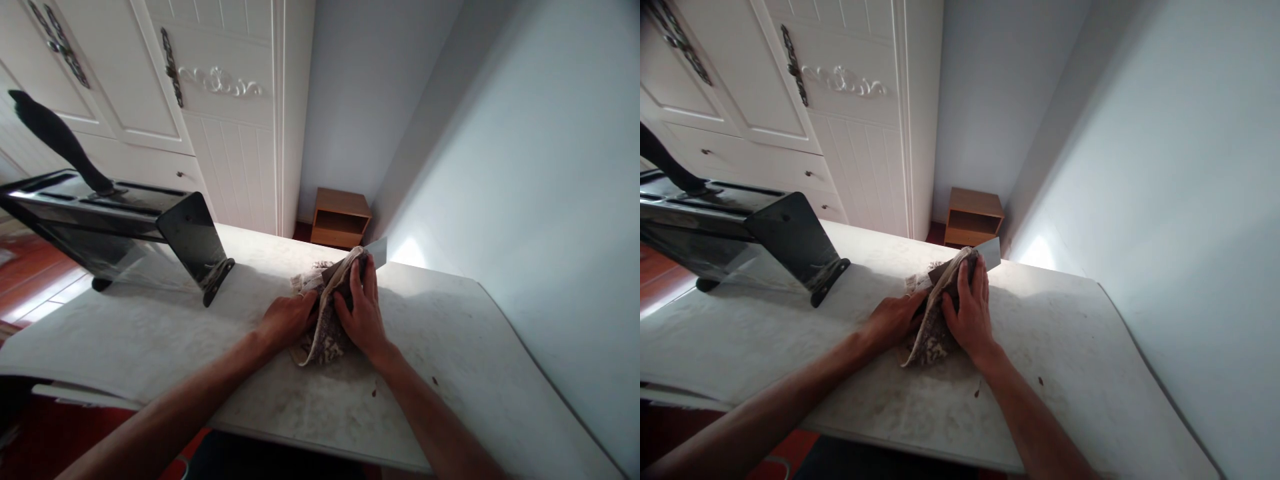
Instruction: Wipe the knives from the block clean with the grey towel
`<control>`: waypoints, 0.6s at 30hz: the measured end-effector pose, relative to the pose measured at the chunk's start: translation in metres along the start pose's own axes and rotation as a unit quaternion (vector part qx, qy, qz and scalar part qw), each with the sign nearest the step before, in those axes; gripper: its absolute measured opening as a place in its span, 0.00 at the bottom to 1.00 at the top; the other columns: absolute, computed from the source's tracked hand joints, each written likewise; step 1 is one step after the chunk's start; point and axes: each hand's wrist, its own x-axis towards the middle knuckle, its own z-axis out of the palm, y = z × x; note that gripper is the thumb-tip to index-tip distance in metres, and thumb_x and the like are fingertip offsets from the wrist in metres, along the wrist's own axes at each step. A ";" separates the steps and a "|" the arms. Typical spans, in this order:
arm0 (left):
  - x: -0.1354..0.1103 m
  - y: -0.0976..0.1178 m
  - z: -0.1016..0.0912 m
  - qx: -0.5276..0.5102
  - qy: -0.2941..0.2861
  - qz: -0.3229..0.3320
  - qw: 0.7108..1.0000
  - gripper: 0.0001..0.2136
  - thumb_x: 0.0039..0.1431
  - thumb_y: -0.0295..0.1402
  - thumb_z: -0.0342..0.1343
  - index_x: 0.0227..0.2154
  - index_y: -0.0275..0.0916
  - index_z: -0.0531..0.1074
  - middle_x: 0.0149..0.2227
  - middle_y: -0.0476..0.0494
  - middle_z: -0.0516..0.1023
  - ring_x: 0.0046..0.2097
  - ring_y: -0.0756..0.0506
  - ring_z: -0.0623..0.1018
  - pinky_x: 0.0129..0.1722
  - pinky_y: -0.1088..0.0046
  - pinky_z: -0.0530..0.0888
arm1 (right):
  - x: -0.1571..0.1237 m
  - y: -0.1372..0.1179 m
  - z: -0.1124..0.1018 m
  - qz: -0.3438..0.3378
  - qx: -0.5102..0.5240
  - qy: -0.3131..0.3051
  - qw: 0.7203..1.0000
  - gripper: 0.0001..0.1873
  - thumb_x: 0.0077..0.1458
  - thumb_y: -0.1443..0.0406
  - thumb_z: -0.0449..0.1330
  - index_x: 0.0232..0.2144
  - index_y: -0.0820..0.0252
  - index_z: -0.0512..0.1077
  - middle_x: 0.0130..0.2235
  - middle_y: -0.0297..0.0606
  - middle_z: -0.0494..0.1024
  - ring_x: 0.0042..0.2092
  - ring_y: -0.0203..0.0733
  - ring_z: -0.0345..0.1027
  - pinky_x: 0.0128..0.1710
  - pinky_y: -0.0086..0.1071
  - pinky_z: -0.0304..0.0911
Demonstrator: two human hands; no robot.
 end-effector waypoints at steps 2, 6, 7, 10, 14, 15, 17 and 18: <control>-0.001 0.000 0.000 -0.005 0.006 0.000 1.000 0.19 0.68 0.45 0.41 0.48 0.37 0.68 0.44 0.35 0.80 0.44 0.36 0.80 0.41 0.64 0.73 | 0.000 0.003 0.001 0.024 0.003 0.013 1.000 0.42 0.64 0.61 0.52 0.70 0.53 0.30 0.72 0.42 0.24 0.71 0.58 0.24 0.66 0.61 0.43; -0.003 -0.003 0.004 -0.019 0.028 -0.008 0.999 0.20 0.68 0.45 0.42 0.49 0.37 0.70 0.42 0.34 0.81 0.43 0.35 0.81 0.40 0.63 0.72 | -0.001 0.012 0.005 0.047 0.013 0.052 0.997 0.43 0.63 0.61 0.53 0.70 0.54 0.31 0.72 0.44 0.27 0.71 0.59 0.25 0.66 0.64 0.40; -0.004 -0.004 0.005 -0.025 0.032 -0.008 0.999 0.20 0.67 0.45 0.43 0.49 0.38 0.71 0.42 0.34 0.81 0.42 0.34 0.81 0.40 0.63 0.72 | -0.001 0.015 0.005 0.052 0.016 0.057 0.997 0.43 0.63 0.61 0.53 0.70 0.55 0.32 0.72 0.45 0.28 0.71 0.59 0.25 0.66 0.64 0.40; -0.006 -0.009 0.007 -0.053 0.046 -0.004 0.998 0.19 0.66 0.45 0.45 0.48 0.38 0.72 0.42 0.35 0.82 0.43 0.35 0.81 0.40 0.64 0.72 | -0.001 0.023 0.006 0.072 0.021 0.071 0.995 0.42 0.63 0.61 0.53 0.70 0.58 0.34 0.72 0.48 0.30 0.71 0.60 0.27 0.65 0.64 0.40; -0.009 -0.013 0.005 -0.084 0.059 -0.009 0.995 0.19 0.65 0.45 0.47 0.48 0.39 0.74 0.42 0.37 0.82 0.44 0.36 0.81 0.40 0.66 0.72 | 0.000 0.035 0.008 0.085 0.031 0.096 0.991 0.41 0.63 0.62 0.52 0.70 0.59 0.35 0.72 0.48 0.31 0.71 0.57 0.26 0.66 0.64 0.38; -0.009 -0.013 0.004 -0.087 0.059 -0.011 0.994 0.19 0.65 0.45 0.47 0.47 0.39 0.74 0.42 0.37 0.82 0.44 0.36 0.81 0.40 0.66 0.72 | 0.000 0.037 0.008 0.088 0.036 0.102 0.990 0.40 0.63 0.63 0.51 0.70 0.59 0.35 0.72 0.47 0.31 0.71 0.56 0.26 0.66 0.63 0.38; -0.010 -0.013 0.003 -0.092 0.059 -0.015 0.994 0.18 0.64 0.45 0.48 0.46 0.40 0.75 0.41 0.39 0.82 0.43 0.37 0.81 0.40 0.68 0.71 | 0.001 0.042 0.009 0.097 0.047 0.109 0.988 0.39 0.63 0.64 0.50 0.70 0.59 0.36 0.72 0.47 0.33 0.72 0.55 0.27 0.67 0.62 0.38; -0.010 -0.013 0.002 -0.095 0.062 -0.018 0.993 0.18 0.64 0.45 0.48 0.45 0.41 0.76 0.41 0.39 0.82 0.43 0.38 0.81 0.39 0.68 0.71 | 0.001 0.044 0.010 0.105 0.052 0.109 0.987 0.39 0.63 0.64 0.50 0.70 0.59 0.37 0.72 0.47 0.34 0.72 0.54 0.27 0.67 0.62 0.38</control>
